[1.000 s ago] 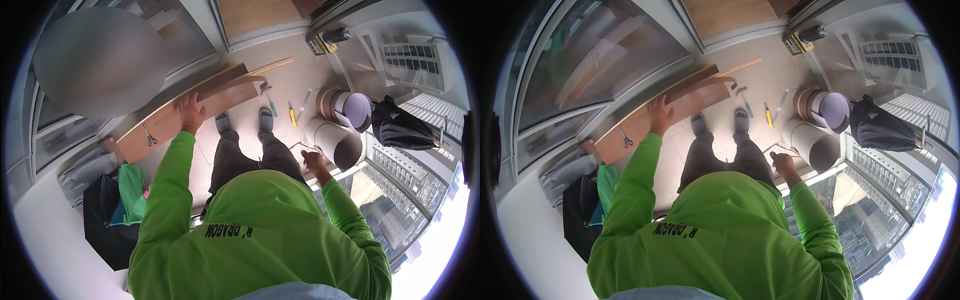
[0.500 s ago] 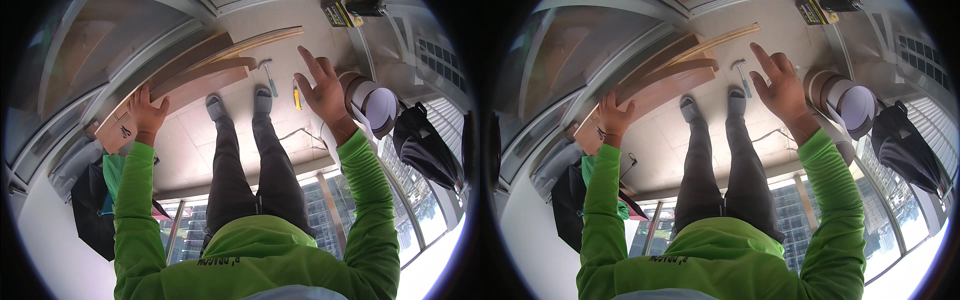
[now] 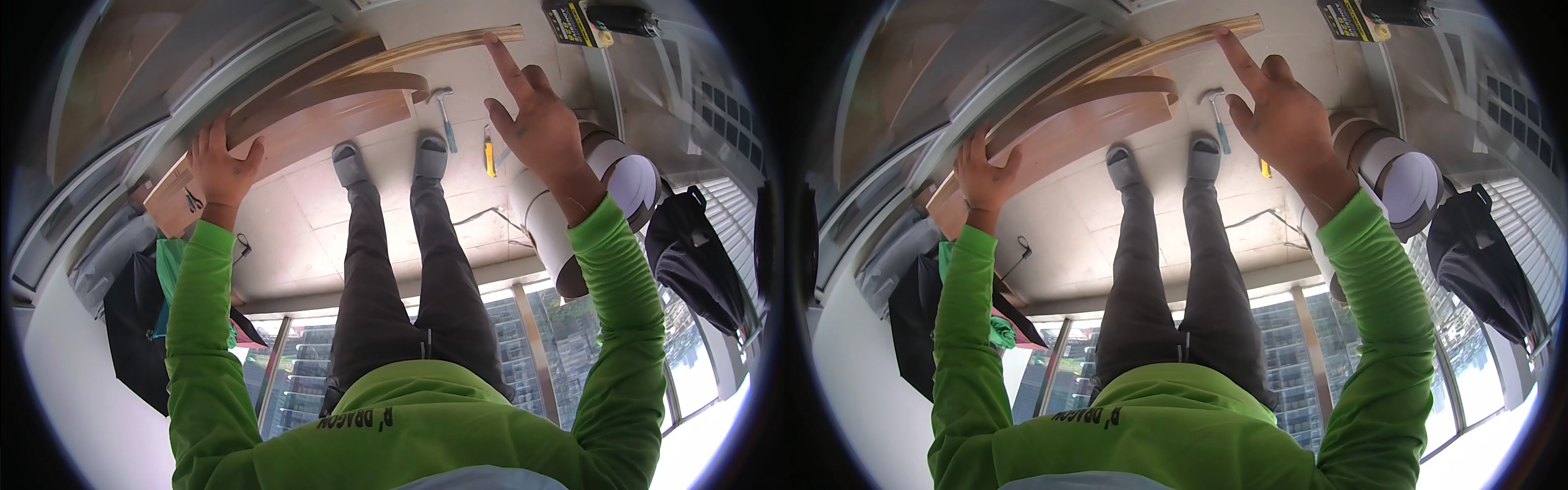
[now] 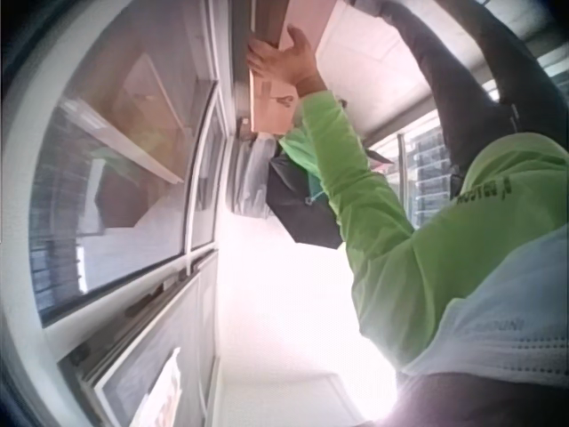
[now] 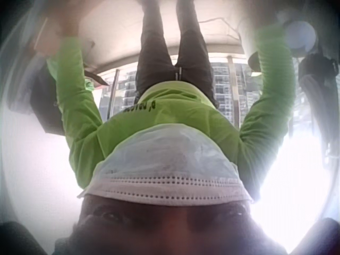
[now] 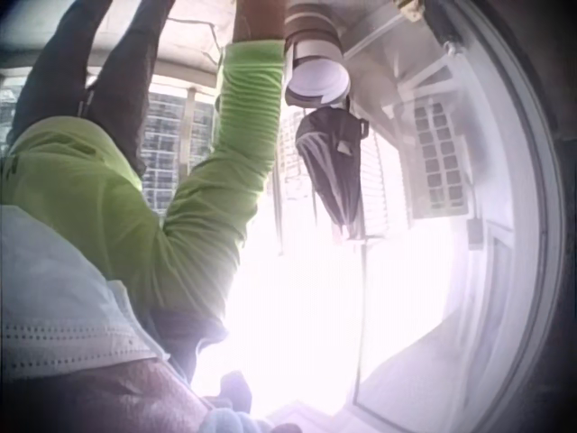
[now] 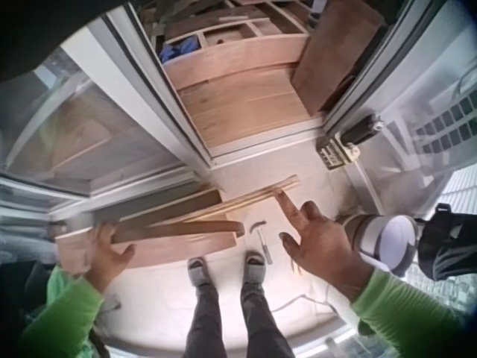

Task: The person assembles a wooden furniture piece by attaching a curved wooden strip to a flat board. They use a hammer to tap the strip into place, apply glue from a yellow bottle, and use a utility knife to trim the strip. The person also uses a hammer to secure the strip further.

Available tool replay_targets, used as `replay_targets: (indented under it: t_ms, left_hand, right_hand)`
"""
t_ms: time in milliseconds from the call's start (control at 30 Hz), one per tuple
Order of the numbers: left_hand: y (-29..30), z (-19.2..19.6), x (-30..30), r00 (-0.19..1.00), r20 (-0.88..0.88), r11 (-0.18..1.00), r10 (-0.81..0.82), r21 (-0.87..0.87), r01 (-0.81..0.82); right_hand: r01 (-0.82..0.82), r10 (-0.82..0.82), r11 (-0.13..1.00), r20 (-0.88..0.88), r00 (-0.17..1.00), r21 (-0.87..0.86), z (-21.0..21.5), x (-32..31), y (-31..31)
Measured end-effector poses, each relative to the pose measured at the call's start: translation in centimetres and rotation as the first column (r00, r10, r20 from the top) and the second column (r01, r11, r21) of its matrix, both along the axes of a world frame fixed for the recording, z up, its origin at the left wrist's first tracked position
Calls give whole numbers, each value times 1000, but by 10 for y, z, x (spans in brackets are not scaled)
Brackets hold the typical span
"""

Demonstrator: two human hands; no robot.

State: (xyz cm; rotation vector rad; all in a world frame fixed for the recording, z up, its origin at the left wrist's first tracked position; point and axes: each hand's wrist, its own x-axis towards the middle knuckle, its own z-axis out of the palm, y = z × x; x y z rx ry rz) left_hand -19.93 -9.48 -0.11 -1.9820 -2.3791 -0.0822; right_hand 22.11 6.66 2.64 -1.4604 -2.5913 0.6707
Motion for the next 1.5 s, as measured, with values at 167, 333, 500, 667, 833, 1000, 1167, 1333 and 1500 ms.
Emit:
replay_targets:
  t_ms: [167,333,500,667,833,1000,1167,1333,1500]
  left_hand:
    - [-1,-1,1,1000,-10,1000,10,1,-10]
    - [1,-1,0,1000,-6,1000,25,1,-25]
    - [0,-2,0,999,1,999,36,-5,-36]
    - [0,-2,2,999,-14,999,37,1,-37]
    - [2,-1,2,1000,-13,999,27,20,-27]
    - [1,-4,-3,1000,22,998,4,55,-6]
    - [-4,9,-4,1000,-19,1000,-13,25,13]
    - [-1,14,1,979,158,987,-131,113,114]
    - [4,21,10,904,370,975,-213,144,170]
  right_hand:
    - [-2,4,999,62,998,-32,4,-2,0]
    - [14,-10,1000,145,989,-28,11,-11,1]
    - [25,-19,998,105,994,-50,14,-11,2]
    - [54,-57,997,-62,996,-56,18,-14,-10]
    - [73,-115,969,-169,979,-238,18,-15,-27]
    - [66,-133,890,-119,984,-450,-12,0,-65]
    - [47,-125,817,-99,987,-574,-27,24,-108]
    - [76,-214,834,-194,957,-547,-38,19,-107]
    - [67,-280,878,-394,876,-474,-28,-42,-56]
